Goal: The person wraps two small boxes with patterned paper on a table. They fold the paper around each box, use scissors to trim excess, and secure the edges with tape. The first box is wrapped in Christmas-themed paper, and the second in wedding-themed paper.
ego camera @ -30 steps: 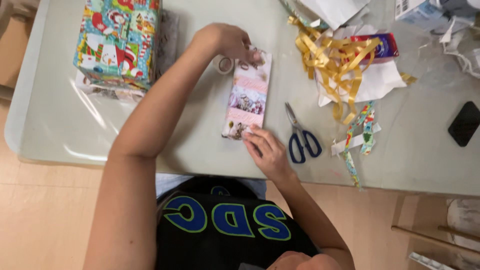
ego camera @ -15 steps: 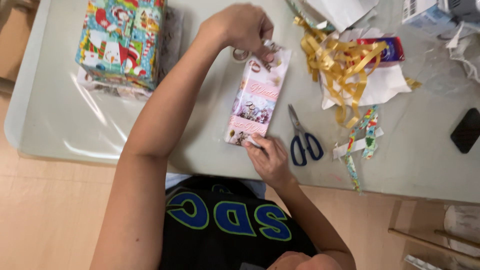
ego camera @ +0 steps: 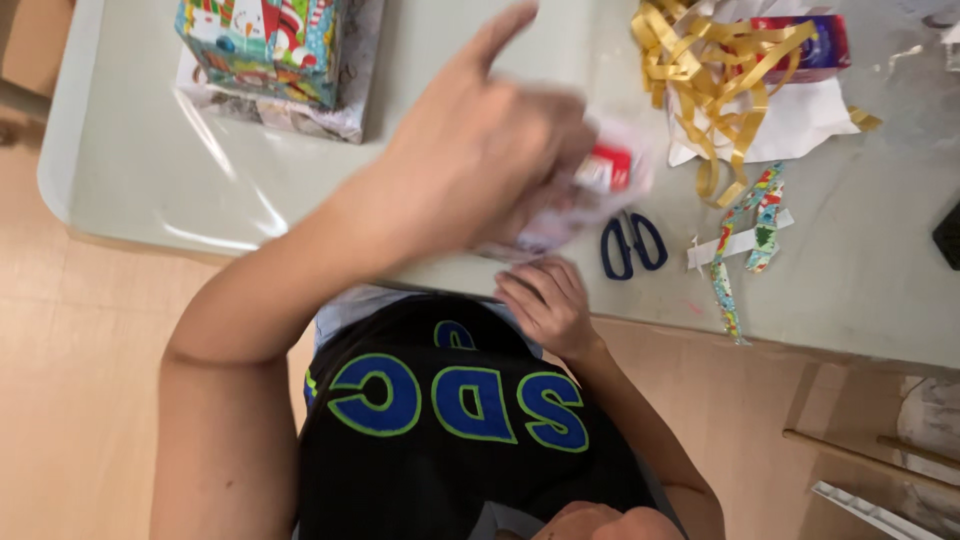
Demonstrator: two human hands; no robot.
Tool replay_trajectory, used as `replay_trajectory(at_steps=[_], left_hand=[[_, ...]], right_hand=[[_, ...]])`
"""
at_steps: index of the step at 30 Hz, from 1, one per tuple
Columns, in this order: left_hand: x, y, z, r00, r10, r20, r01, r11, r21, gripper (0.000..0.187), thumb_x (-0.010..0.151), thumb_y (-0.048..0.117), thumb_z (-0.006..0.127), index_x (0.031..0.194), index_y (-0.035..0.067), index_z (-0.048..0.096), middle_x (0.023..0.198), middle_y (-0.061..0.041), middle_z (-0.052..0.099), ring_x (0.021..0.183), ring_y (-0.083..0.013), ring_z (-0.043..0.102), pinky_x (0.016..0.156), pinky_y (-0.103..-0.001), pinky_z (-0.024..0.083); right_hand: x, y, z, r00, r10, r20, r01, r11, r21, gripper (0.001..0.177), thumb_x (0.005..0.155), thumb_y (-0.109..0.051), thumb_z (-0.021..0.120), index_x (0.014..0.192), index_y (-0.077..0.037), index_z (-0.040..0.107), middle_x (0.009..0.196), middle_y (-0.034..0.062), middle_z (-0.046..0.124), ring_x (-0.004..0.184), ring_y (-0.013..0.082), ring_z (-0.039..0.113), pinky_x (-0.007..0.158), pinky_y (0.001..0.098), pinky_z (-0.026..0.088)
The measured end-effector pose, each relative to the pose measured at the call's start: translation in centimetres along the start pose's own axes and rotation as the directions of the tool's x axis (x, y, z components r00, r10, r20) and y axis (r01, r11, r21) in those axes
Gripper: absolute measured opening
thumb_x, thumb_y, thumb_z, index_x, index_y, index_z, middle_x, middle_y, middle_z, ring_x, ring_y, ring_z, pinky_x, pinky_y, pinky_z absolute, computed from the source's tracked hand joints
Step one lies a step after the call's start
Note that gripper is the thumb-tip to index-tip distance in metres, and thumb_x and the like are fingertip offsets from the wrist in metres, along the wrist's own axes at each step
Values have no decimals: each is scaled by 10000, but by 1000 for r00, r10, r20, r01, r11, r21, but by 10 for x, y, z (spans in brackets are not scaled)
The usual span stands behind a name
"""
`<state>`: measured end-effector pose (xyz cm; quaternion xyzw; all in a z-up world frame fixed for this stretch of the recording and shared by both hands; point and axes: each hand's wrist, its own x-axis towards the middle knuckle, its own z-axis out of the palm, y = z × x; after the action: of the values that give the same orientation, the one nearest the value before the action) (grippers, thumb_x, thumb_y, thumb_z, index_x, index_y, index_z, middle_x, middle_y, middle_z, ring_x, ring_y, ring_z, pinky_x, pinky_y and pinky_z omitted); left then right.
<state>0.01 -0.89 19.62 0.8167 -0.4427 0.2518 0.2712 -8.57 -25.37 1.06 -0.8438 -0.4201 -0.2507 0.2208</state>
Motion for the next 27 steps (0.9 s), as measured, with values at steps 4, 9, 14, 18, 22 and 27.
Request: replay_trajectory(at_steps=[4, 9, 14, 18, 22, 27], left_hand=[[-19, 35, -17, 996, -41, 84, 35, 997, 70, 92, 901, 210, 738, 902, 128, 697, 837, -39, 620, 713, -233, 662, 1264, -570, 228], [-30, 43, -18, 996, -33, 89, 27, 997, 73, 199, 864, 245, 744, 1015, 119, 713, 842, -23, 579, 653, -209, 616, 1255, -584, 218], [-36, 44, -15, 997, -17, 70, 12, 997, 79, 224, 870, 241, 746, 1048, 109, 711, 844, -18, 551, 675, -194, 618, 1263, -586, 224], [-34, 44, -15, 997, -13, 77, 5, 995, 102, 155, 883, 219, 742, 1011, 137, 708, 867, 7, 594, 674, -180, 626, 1271, -588, 224], [-40, 33, -28, 1000, -23, -13, 24, 1000, 20, 245, 895, 253, 762, 1117, 157, 725, 1044, 43, 691, 752, -166, 666, 1271, -588, 192], [-58, 21, -32, 973, -216, -84, 210, 974, -80, 337, 807, 392, 815, 1071, 193, 749, 1073, 65, 735, 925, -160, 718, 1258, -578, 184]], right_hand=[[6, 4, -29, 948, 220, -232, -190, 971, 145, 424, 818, -253, 939, 1049, -92, 621, 1085, 83, 608, 1007, 269, 617, 866, 375, 520], [59, 12, -88, 900, -11, -435, -3, 1000, -30, 696, 846, -638, 754, 1130, -59, 492, 1109, 110, 561, 1119, 281, 524, 1004, 443, 462], [113, -2, -125, 988, -155, -23, 149, 973, -174, 574, 847, -648, 724, 1010, -98, 735, 1048, -1, 729, 1079, 205, 698, 1202, 545, 199], [135, -6, -131, 992, -121, 39, 122, 992, -35, 427, 823, -547, 777, 906, -128, 751, 973, -21, 749, 1015, 175, 735, 1239, 567, 193], [135, -8, -134, 997, -38, 69, 35, 998, 46, 258, 806, -337, 870, 906, -140, 737, 955, -25, 748, 989, 171, 729, 1252, 588, 195], [133, -9, -132, 999, 30, 46, -34, 994, 105, 202, 815, -216, 873, 823, -147, 683, 947, -30, 754, 984, 160, 738, 1264, 591, 191]])
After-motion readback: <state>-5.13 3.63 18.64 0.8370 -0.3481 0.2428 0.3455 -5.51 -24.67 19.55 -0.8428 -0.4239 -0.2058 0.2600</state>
